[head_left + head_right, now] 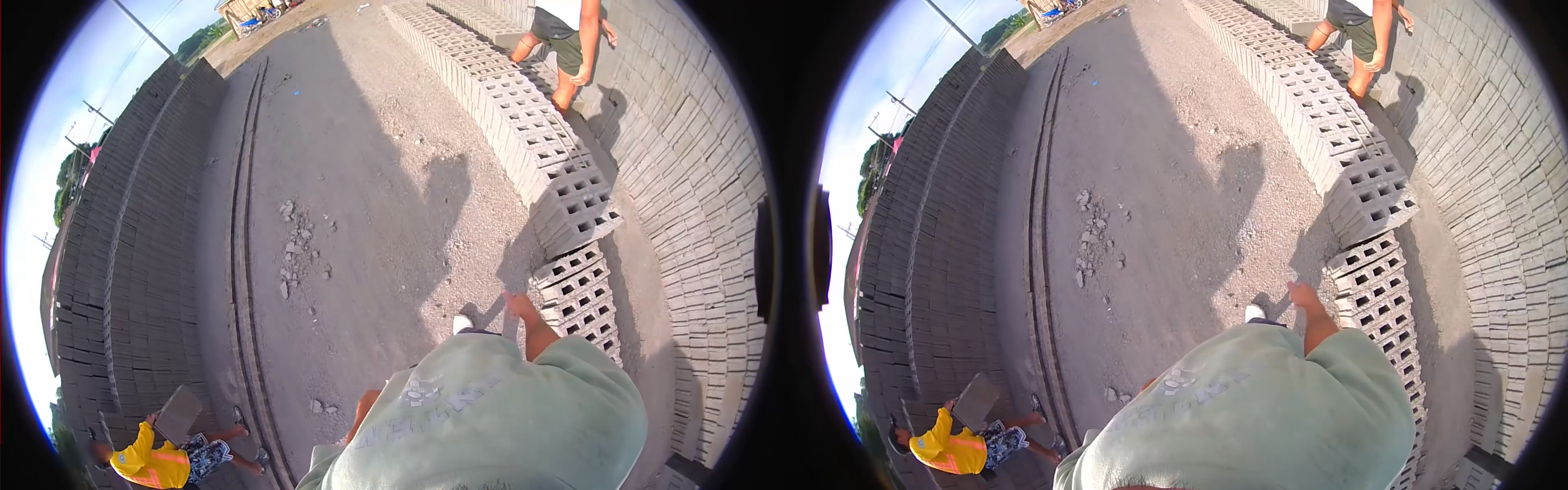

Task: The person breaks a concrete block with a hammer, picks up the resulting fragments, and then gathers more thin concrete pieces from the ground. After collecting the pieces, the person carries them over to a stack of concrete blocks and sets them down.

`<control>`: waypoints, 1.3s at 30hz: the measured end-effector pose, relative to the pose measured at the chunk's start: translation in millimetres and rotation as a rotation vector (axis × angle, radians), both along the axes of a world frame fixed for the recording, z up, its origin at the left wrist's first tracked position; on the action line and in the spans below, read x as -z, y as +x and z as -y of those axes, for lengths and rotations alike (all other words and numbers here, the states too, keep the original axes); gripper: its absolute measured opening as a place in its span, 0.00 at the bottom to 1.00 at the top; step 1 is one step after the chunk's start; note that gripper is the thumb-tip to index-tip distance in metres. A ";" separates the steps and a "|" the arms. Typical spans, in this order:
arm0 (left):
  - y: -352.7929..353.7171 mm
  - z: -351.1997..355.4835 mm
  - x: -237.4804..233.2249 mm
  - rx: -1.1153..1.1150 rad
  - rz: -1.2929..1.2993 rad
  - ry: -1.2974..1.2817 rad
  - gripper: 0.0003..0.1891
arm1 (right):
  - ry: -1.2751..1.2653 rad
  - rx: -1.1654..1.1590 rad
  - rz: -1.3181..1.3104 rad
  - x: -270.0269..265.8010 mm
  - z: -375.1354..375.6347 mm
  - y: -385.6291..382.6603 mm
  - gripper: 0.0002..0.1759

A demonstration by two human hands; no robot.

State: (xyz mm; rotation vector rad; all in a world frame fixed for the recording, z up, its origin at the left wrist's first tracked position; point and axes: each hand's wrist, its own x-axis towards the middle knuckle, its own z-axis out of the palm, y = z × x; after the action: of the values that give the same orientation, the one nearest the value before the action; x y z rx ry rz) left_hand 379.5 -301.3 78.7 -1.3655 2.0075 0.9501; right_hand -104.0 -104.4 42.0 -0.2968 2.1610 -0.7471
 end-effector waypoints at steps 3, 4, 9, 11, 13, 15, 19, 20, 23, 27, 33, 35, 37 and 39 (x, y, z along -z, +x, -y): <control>-10.9 33.0 6.1 -0.096 0.052 0.004 0.16 | -0.152 -0.113 -0.038 -14.9 103.0 -80.1 0.26; -17.8 46.5 9.8 -0.127 0.063 0.006 0.16 | -0.175 -0.127 -0.029 -30.1 138.6 -99.2 0.25; -74.6 133.7 32.2 -0.176 0.068 0.006 0.16 | -0.472 -0.129 0.157 -50.0 262.1 -165.9 0.21; -108.3 176.5 44.2 -0.139 0.059 0.014 0.16 | -0.516 -0.119 0.290 -40.4 280.6 -179.9 0.18; -145.1 224.0 55.9 -0.067 0.053 0.027 0.16 | -0.518 -0.394 -0.021 16.8 286.5 -199.5 0.16; -178.0 278.8 66.5 0.034 0.054 0.032 0.16 | -0.342 -0.470 -0.157 37.5 275.2 -204.1 0.14; -255.0 403.5 82.4 0.307 0.056 0.014 0.16 | -0.253 0.063 0.137 37.9 252.2 -185.5 0.07; -276.8 434.8 90.1 0.400 0.068 0.001 0.16 | -0.292 0.035 0.102 40.3 245.2 -188.3 0.07; -356.6 530.6 116.2 0.708 0.133 -0.075 0.16 | -0.134 0.362 0.062 2.3 255.0 -187.2 0.09; -465.4 650.1 112.2 1.040 0.188 -0.259 0.14 | -0.286 0.709 0.109 -17.8 285.6 -195.9 0.09; -583.5 770.0 71.4 0.533 -0.238 -0.410 0.12 | 0.046 0.483 0.075 33.8 353.5 -240.8 0.10; -631.1 762.7 26.1 0.372 -0.226 -0.200 0.13 | 0.157 0.372 0.056 69.3 378.2 -268.9 0.11; -676.0 757.7 27.4 0.423 -0.180 -0.126 0.13 | -0.121 0.706 0.207 108.2 402.9 -298.1 0.12; -727.2 749.7 31.5 0.561 -0.142 -0.100 0.13 | 0.055 0.288 -0.086 107.3 431.6 -361.3 0.13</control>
State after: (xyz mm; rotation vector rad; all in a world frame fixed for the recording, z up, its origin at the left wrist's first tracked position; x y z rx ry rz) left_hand -347.7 -1050.9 47.3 -0.7171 2.3850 0.7052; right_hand -465.3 -536.0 -65.3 0.0127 2.3308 -0.8449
